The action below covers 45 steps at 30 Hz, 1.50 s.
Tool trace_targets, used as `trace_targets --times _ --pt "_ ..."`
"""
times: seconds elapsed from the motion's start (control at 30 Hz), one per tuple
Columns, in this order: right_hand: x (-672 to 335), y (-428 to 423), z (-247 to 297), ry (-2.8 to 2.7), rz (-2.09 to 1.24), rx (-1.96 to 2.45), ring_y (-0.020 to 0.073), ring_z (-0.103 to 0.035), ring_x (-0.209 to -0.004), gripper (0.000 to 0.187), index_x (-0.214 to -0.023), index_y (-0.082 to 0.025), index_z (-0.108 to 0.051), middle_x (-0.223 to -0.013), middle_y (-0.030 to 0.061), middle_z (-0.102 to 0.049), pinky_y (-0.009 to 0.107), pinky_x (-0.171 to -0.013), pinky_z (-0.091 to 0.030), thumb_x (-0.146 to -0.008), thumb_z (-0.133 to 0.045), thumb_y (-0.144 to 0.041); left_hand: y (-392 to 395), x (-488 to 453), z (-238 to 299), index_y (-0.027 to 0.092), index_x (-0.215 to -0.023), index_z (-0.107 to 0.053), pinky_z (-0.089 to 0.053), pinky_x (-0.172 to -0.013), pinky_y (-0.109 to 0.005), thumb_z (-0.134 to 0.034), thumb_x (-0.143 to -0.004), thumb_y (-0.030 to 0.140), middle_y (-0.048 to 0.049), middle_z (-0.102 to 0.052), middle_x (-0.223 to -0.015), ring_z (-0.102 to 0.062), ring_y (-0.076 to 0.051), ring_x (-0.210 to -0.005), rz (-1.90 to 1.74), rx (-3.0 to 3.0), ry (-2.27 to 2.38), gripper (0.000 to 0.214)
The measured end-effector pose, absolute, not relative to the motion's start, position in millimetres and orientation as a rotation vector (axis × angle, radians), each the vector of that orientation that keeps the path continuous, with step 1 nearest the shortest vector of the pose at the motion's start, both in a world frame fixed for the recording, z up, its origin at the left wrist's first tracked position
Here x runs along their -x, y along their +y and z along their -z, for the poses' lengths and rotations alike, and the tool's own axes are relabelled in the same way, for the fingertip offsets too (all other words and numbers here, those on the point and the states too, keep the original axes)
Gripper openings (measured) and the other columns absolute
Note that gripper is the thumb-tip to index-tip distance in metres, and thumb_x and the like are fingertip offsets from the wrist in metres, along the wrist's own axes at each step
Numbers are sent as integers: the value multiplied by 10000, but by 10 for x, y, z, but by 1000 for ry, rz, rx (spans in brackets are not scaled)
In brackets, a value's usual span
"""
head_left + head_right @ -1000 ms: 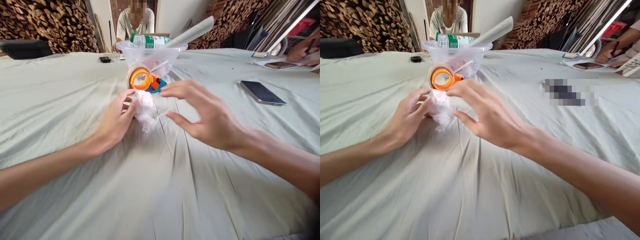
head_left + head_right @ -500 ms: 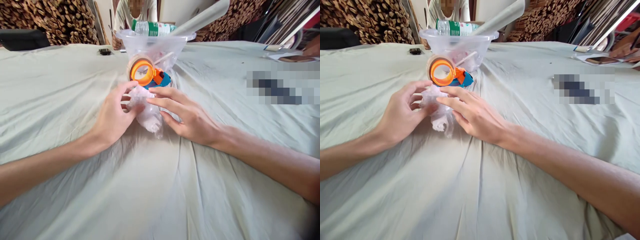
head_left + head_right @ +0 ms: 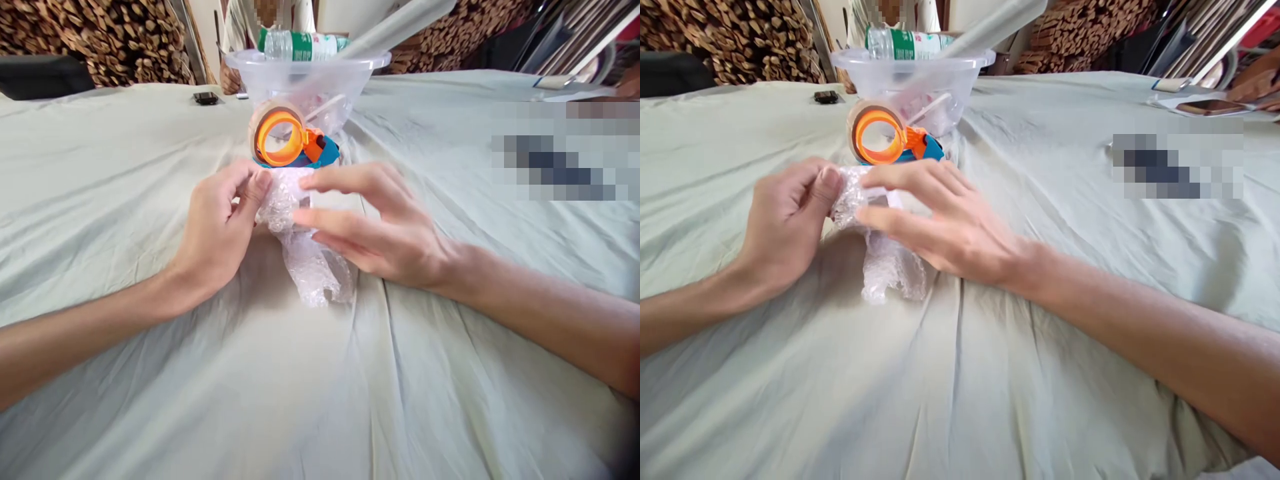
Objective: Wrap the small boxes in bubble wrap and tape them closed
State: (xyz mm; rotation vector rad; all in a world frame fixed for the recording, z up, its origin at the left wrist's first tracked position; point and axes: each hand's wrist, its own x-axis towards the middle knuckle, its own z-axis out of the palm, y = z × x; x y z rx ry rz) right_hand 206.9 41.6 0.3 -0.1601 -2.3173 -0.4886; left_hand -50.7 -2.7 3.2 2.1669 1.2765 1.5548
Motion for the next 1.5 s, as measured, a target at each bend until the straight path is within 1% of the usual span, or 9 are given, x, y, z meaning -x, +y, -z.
trace_targets --times 0.17,0.3,0.47,0.6,0.67,0.83,1.03,1.27,1.5 --pt "-2079 357 -40 -2405 598 47 217 -693 -1455 209 -1331 -161 -677 -1534 113 -742 423 -1195 -601 -1160 -581 -89 -9 540 -20 266 -1080 -716 -456 -595 -342 -690 -1119 621 21 -700 -798 -599 -149 -623 -1544 -2040 1254 359" --pt "-2069 377 -35 -2443 589 52 243 -592 -1612 406 -1518 -170 -616 -1683 128 -659 508 -1290 -554 -1155 -490 -38 38 571 -17 263 -997 -730 -415 -589 -328 -657 -1138 618 26 -634 -754 -541 -141 -632 -1585 -2154 1217 390" --pt "-2067 382 -11 -2448 567 141 306 -575 -1636 467 -1554 -117 -591 -1707 190 -626 541 -1316 -538 -1106 -527 -3 3 528 -33 250 -914 -693 -451 -617 -328 -590 -1170 579 3 -624 -786 -554 -157 -687 -1547 -2109 1246 430" --pt "-2080 384 22 -2432 491 252 331 -541 -1663 571 -1649 -216 -536 -1763 154 -573 611 -1303 -537 -1107 -522 -38 -93 458 -45 238 -988 -707 -520 -692 -327 -596 -1164 517 -21 -693 -907 -624 -172 -784 -1541 -2048 1226 348" --pt "-2085 390 35 -2434 463 274 333 -536 -1667 584 -1676 -238 -515 -1778 145 -557 619 -1302 -536 -1119 -517 -64 -132 434 -54 251 -1129 -729 -556 -713 -327 -680 -1086 387 -30 -761 -1029 -686 -185 -845 -1501 -2031 1217 151" --pt "-2095 398 50 -2431 445 336 340 -543 -1660 656 -1725 -271 -467 -1797 144 -529 644 -1300 -535 -1108 -521 -56 -122 419 -60 278 -1305 -672 -623 -708 -327 -804 -882 309 -64 -785 -1276 -768 -231 -989 -1364 -2047 1260 444" --pt "-2093 281 -32 -2427 597 302 355 -512 -1680 558 -1607 -193 -575 -1766 249 -528 579 -1294 -550 -1081 -631 -16 -40 468 -61 268 -1156 -727 -621 -725 -327 -778 -1030 531 -34 -805 -1094 -758 -209 -898 -1415 -2017 1305 296" --pt "-2063 245 -49 -2323 590 332 280 -650 -1566 432 -1400 -251 -661 -1685 127 -654 489 -1220 -618 -1062 -530 -17 -42 497 -39 247 -991 -728 -547 -668 -333 -612 -1122 675 -20 -709 -874 -659 -187 -742 -1458 -2074 1336 462" --pt "-2053 281 -27 -2126 379 366 302 -764 -1363 392 -1371 -283 -675 -1510 100 -762 522 -1113 -663 -1058 -566 -75 -81 435 -39 256 -1058 -707 -558 -697 -333 -667 -1105 503 -25 -764 -952 -724 -213 -830 -1471 -2040 1311 255"
